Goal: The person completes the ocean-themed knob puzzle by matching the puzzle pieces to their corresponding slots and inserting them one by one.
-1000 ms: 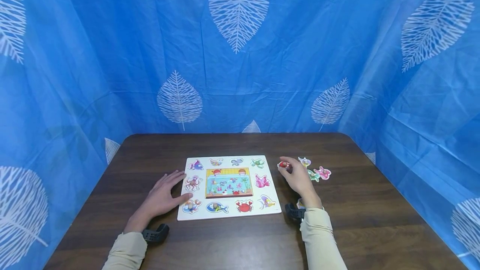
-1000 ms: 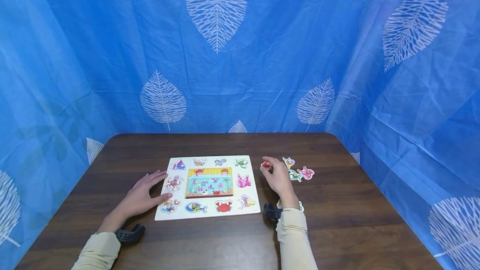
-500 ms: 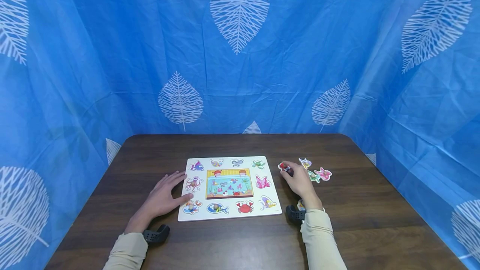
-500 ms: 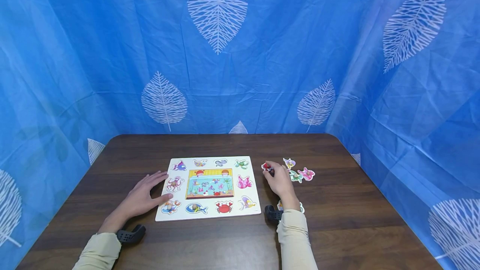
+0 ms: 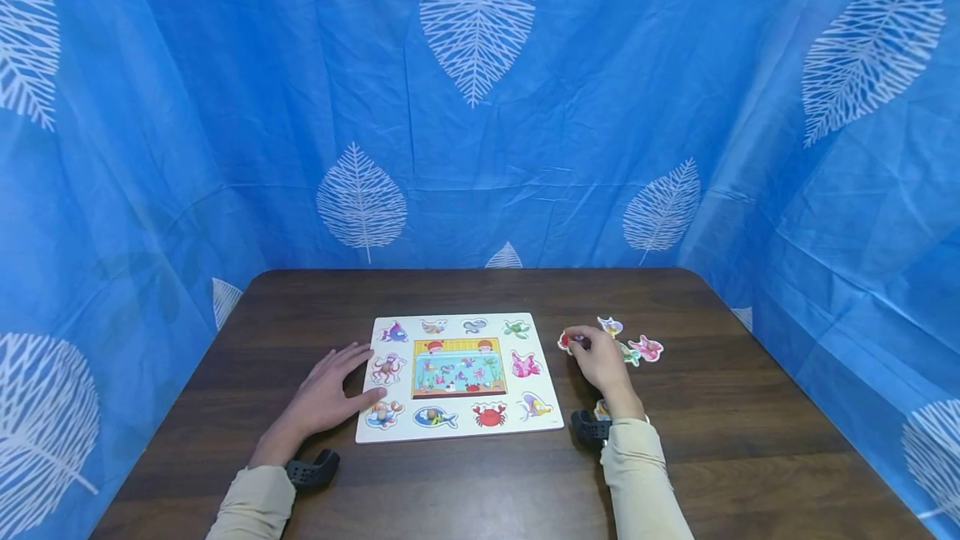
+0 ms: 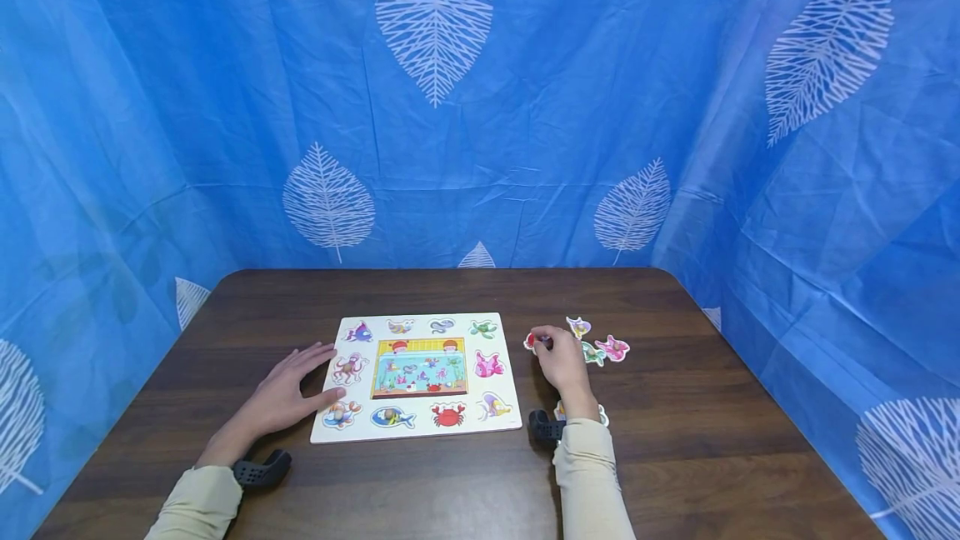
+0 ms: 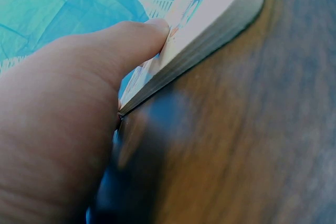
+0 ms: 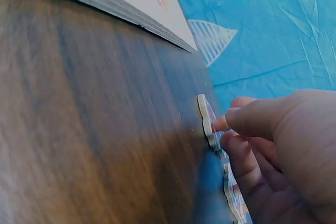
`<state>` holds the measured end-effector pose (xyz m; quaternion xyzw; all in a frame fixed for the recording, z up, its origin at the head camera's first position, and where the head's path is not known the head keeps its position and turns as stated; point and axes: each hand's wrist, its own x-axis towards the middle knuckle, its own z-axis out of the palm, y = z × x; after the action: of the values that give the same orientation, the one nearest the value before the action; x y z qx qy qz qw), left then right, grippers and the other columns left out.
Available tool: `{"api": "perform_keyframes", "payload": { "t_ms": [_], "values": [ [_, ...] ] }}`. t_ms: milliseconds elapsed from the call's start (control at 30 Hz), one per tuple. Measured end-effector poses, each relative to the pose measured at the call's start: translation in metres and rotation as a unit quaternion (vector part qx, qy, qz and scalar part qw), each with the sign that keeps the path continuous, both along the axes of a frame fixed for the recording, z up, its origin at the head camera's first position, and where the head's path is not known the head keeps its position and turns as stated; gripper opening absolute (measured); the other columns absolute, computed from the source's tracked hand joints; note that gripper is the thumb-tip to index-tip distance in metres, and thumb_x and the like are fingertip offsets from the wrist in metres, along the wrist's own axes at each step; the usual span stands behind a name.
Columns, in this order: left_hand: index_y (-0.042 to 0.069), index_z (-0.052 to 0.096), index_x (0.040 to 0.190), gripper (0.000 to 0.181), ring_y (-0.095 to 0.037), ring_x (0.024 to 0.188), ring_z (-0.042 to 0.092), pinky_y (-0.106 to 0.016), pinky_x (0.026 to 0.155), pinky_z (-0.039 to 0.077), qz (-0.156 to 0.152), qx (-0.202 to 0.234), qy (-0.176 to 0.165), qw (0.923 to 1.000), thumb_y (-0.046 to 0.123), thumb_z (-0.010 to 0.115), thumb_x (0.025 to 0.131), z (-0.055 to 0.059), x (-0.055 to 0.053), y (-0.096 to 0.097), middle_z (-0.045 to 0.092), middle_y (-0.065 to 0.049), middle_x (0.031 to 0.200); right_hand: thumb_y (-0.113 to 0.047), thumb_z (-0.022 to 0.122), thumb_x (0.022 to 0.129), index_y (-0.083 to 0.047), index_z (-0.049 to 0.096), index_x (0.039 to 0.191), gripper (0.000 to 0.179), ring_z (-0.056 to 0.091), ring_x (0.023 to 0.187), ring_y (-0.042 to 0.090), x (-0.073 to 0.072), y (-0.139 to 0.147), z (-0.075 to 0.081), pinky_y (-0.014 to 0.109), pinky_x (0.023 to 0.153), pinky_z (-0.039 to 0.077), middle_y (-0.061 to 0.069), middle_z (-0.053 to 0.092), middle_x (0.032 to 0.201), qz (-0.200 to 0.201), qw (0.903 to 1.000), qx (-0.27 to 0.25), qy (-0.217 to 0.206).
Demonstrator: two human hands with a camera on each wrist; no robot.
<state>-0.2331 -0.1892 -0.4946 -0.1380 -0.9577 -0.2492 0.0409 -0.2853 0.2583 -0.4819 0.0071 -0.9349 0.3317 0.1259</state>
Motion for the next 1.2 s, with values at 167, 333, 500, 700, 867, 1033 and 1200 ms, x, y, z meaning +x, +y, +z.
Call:
{"api": "perform_keyframes", "payload": {
  "t_ms": [167,333,500,700,867,1033,1200],
  "values": [
    [0.006,0.053,0.149,0.081,-0.043,0.150,0.036,-0.065,0.123,0.024,0.002,-0.003,-0.002,1.0000,0.056,0.074,0.089,-0.001,-0.001,0.000,0.047,-0.021,0.157,-0.006,0.067,0.095,-0.004,0.077,0.112,0.020,0.068,0.093,0.030,-0.001,-0.001,0.000,0.049,0.085,0.053,0.015,0.076,0.101,-0.014,0.9998,-0.009,-0.004],
    [0.005,0.053,0.148,0.080,-0.044,0.149,0.037,-0.065,0.122,0.025,-0.001,-0.001,0.002,1.0000,0.055,0.073,0.089,-0.001,0.000,0.000,0.047,-0.022,0.156,-0.004,0.067,0.094,-0.004,0.077,0.106,0.016,0.070,0.094,0.030,0.000,0.000,-0.001,0.050,0.086,0.054,0.015,0.076,0.099,-0.018,0.9997,-0.013,-0.006],
    [0.005,0.053,0.148,0.080,-0.044,0.149,0.037,-0.065,0.122,0.025,-0.003,-0.001,0.003,1.0000,0.056,0.073,0.090,0.000,0.001,0.000,0.047,-0.022,0.156,-0.007,0.070,0.094,-0.003,0.076,0.102,0.011,0.072,0.096,0.031,0.000,0.001,-0.001,0.050,0.089,0.056,0.016,0.077,0.102,-0.012,0.9998,-0.010,-0.016],
    [0.005,0.053,0.148,0.081,-0.043,0.149,0.037,-0.065,0.122,0.024,-0.001,-0.001,0.003,1.0000,0.056,0.073,0.089,-0.001,0.000,-0.001,0.047,-0.022,0.157,-0.010,0.073,0.094,-0.006,0.078,0.100,0.009,0.068,0.085,0.024,0.001,0.003,0.001,0.042,0.077,0.054,0.012,0.077,0.097,-0.006,0.9997,0.007,-0.021],
    [0.005,0.053,0.148,0.080,-0.044,0.149,0.037,-0.065,0.122,0.025,-0.001,0.000,0.005,1.0000,0.055,0.074,0.090,0.000,0.001,-0.001,0.047,-0.022,0.156,-0.011,0.073,0.094,-0.006,0.078,0.104,0.013,0.066,0.085,0.023,0.003,0.006,0.002,0.042,0.077,0.054,0.012,0.077,0.099,0.016,0.9992,0.026,-0.027],
    [0.004,0.053,0.148,0.080,-0.044,0.149,0.037,-0.065,0.122,0.025,-0.003,0.000,0.005,1.0000,0.055,0.074,0.089,0.000,0.001,0.000,0.047,-0.022,0.156,-0.008,0.073,0.094,-0.005,0.078,0.107,0.014,0.068,0.090,0.024,0.006,0.012,0.006,0.047,0.084,0.057,0.012,0.077,0.103,0.042,0.9977,0.036,-0.039],
    [0.004,0.054,0.148,0.080,-0.044,0.149,0.037,-0.066,0.122,0.024,-0.005,0.001,0.004,1.0000,0.054,0.074,0.089,0.000,0.001,0.000,0.047,-0.022,0.156,-0.011,0.076,0.093,-0.006,0.079,0.105,0.013,0.064,0.083,0.019,0.008,0.017,0.008,0.037,0.076,0.055,0.007,0.076,0.096,0.047,0.9968,0.034,-0.056]
  ]
}}
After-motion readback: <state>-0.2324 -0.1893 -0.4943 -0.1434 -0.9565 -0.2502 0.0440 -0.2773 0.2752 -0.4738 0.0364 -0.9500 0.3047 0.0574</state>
